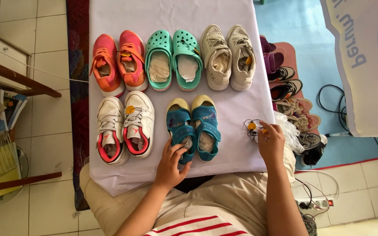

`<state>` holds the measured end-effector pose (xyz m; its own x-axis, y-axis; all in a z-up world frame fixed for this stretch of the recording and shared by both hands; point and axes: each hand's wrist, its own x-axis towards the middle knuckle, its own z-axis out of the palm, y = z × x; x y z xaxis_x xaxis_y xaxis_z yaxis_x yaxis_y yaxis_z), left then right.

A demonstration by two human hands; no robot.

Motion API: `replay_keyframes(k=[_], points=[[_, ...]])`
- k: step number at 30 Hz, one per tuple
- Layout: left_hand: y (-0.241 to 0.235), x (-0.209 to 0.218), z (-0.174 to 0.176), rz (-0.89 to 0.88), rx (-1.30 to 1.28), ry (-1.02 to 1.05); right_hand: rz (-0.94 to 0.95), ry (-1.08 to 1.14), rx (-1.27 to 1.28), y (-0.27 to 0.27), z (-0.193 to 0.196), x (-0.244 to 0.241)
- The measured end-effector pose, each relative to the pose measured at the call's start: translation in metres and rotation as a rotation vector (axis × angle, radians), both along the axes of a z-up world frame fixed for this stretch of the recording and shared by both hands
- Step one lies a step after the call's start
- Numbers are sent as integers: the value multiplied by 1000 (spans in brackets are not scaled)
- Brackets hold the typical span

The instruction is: The person sits on the floor and stuffs crumpled paper into a pair of teal children's shoes. They then attach small yellow and white tags to the shoes.

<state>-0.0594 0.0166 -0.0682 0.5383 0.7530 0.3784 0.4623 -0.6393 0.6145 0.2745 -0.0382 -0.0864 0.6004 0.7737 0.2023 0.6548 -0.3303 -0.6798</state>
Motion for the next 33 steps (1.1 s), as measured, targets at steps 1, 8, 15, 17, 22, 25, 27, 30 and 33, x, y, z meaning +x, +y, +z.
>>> replay_keyframes(k=[1,8,15,17,22,25,27,30,33], points=[[0,-1,-1,-8,22,-5,-9,49,-27,-1,-3,0],[1,0,-3,-17,78,-42,9,-8,-94,8,14,-15],[1,0,-6,-15,88,-53,-45,9,-84,6,6,-11],[1,0,-3,-18,84,-58,-46,36,-48,4,6,-10],[2,1,1,-15,83,-59,-80,134,-34,-4,6,-2],[1,0,1,-12,65,-53,-153,238,12,-5,22,1],[1,0,-1,-12,58,-52,-122,278,108,-4,32,3],[0,1,0,-9,42,-56,-72,346,320,-2,49,-1],[0,1,-3,-4,36,-59,-46,363,495,0,63,-3]])
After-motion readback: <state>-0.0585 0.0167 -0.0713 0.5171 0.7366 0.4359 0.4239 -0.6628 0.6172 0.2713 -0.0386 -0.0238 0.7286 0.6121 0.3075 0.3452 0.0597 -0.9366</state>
